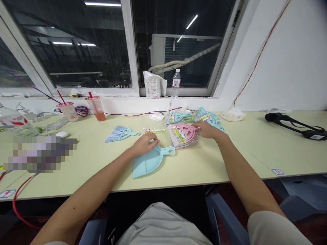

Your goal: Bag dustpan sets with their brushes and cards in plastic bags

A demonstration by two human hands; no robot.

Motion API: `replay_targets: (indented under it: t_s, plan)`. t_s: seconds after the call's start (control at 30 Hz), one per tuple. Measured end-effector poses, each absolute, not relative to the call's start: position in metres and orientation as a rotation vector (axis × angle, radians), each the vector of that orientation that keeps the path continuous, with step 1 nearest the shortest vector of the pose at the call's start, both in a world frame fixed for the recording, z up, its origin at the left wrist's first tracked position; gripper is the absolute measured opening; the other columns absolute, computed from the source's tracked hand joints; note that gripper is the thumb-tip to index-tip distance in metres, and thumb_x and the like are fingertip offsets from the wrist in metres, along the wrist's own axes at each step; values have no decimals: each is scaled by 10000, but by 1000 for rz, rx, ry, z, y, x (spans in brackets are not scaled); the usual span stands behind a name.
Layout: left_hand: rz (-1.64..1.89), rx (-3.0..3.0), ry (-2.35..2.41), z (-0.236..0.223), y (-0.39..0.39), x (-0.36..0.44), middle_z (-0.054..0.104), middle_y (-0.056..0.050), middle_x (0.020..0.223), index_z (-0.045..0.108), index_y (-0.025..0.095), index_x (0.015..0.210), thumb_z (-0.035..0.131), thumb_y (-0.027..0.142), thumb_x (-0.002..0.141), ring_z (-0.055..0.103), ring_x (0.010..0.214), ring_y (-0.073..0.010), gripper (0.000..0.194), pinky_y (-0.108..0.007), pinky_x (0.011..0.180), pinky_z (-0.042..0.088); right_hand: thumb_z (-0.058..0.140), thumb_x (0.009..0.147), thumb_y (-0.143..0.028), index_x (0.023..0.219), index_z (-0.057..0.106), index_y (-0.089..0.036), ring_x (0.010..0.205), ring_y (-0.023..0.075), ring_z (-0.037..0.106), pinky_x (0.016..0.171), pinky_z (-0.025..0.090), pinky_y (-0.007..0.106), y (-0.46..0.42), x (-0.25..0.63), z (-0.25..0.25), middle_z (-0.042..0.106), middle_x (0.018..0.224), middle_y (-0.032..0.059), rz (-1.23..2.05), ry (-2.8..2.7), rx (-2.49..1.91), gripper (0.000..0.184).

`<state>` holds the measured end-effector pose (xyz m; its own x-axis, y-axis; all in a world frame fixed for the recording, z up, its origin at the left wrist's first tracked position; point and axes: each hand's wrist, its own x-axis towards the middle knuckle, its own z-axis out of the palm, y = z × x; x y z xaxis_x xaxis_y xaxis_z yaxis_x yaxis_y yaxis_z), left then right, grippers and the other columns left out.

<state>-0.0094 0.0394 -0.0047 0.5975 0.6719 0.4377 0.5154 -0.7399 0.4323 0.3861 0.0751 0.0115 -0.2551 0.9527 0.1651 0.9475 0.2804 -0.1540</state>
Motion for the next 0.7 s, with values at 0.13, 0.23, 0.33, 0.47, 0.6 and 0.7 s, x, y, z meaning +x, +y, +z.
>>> replay_targets:
  t_s: [0.13, 0.23, 0.33, 0.47, 0.6, 0.7]
  plan:
    - [839, 2543, 954, -4, 37, -9, 714, -91, 972, 723, 241, 918, 529, 389, 949, 627, 994, -289, 247, -424, 911, 462, 599, 787, -97, 1425, 590, -196, 1354, 352, 459, 1124, 363, 478, 69, 382, 18, 568, 1418, 154, -63, -2290, -1757, 647]
    - [845, 2505, 912, -6, 39, -9, 721, -89, 976, 734, 246, 913, 569, 354, 907, 627, 1011, -290, 197, -429, 947, 465, 541, 781, -56, 1316, 650, -186, 1359, 315, 459, 1166, 313, 459, 57, 367, 30, 590, 1390, 137, -199, -2190, -1622, 562]
    - [933, 2461, 945, -10, 51, -14, 714, -95, 955, 733, 253, 886, 598, 302, 857, 627, 1007, -297, 147, -451, 997, 456, 454, 850, -59, 1188, 681, -185, 1288, 259, 502, 1160, 342, 401, 38, 333, 42, 647, 1274, 123, -218, -2177, -1333, 426]
    - [1084, 2464, 1173, -18, 82, -36, 711, -136, 967, 728, 243, 897, 604, 223, 801, 612, 1073, -344, 158, -510, 1067, 409, 546, 930, -266, 1273, 629, -204, 1226, 285, 554, 1071, 431, 443, 10, 265, 43, 642, 1305, 108, 129, -2565, -1089, 359]
    - [1029, 2505, 1454, -28, 113, -69, 700, -170, 1136, 719, 209, 1018, 566, 146, 757, 565, 1221, -357, 309, -494, 1099, 387, 703, 832, -363, 1158, 650, -158, 1103, 330, 599, 918, 490, 430, 0, 212, 30, 670, 1122, 154, 128, -2913, -1049, 388]
    - [839, 2550, 1519, -36, 123, -89, 670, -191, 1239, 692, 197, 1097, 589, 132, 719, 523, 1290, -369, 398, -493, 1115, 358, 651, 854, -252, 1110, 639, -163, 1017, 304, 632, 824, 492, 378, 9, 198, 19, 684, 1080, 148, 100, -2954, -1135, 272]
